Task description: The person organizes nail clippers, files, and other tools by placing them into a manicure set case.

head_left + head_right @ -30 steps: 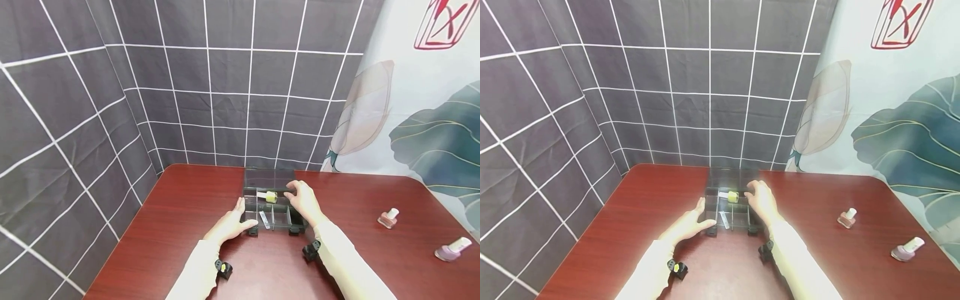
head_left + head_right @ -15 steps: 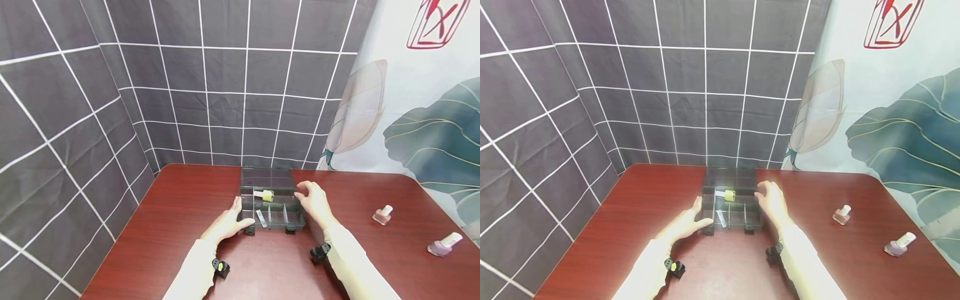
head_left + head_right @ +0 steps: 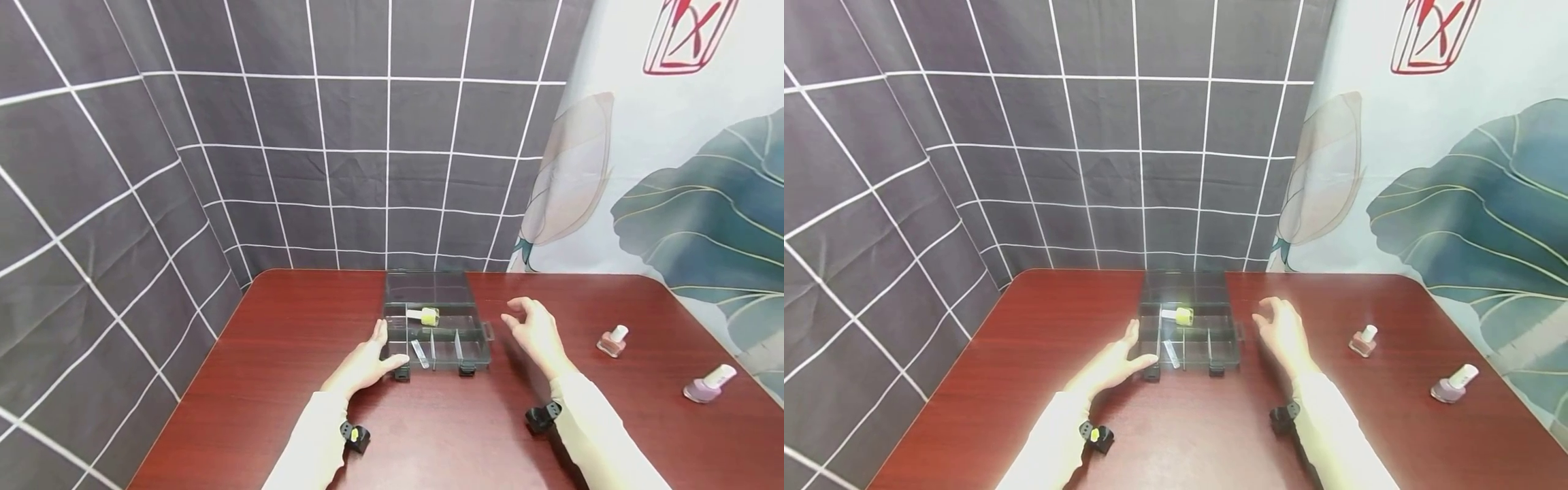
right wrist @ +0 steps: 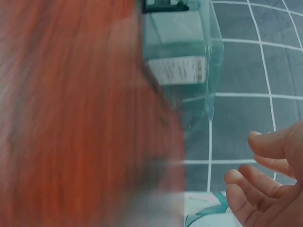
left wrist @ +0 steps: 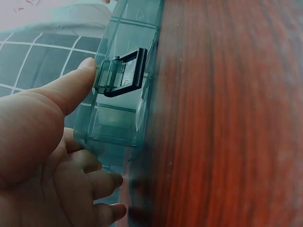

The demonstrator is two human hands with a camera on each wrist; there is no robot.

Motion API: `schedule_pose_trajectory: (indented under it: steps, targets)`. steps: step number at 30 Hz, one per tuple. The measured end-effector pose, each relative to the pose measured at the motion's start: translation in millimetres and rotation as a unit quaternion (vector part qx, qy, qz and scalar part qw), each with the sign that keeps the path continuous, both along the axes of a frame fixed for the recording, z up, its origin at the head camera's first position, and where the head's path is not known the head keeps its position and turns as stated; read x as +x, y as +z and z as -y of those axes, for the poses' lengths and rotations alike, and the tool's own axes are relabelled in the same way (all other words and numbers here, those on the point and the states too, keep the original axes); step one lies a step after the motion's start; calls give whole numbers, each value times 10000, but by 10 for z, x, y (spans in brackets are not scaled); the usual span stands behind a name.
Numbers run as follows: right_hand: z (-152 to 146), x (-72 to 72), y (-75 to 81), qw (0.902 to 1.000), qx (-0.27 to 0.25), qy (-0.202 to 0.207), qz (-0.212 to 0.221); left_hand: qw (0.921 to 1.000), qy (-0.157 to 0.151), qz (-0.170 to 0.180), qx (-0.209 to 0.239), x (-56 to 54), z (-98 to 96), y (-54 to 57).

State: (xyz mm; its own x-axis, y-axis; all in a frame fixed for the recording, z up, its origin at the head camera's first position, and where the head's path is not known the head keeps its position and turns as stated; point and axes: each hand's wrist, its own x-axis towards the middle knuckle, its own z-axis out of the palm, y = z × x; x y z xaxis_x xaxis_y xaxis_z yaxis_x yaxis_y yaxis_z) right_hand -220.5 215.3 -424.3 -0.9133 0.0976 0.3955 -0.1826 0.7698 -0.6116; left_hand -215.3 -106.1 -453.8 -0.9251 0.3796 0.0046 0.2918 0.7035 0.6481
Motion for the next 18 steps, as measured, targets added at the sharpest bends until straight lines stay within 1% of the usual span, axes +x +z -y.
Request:
schedule_pose_trajectory:
  steps: [4, 10, 18]
  targets:
    - [-106, 57, -9, 9999, 47, -95, -14, 10000, 11, 13, 59, 10, -3, 17]
    - [-247, 118, -44, 9995, 99, -284, -10, 10000, -8, 32, 33, 9, 6, 25]
    - [-446, 221, -104, 9985, 177, -507, -132, 10000, -45, 56, 16, 1, 16, 37]
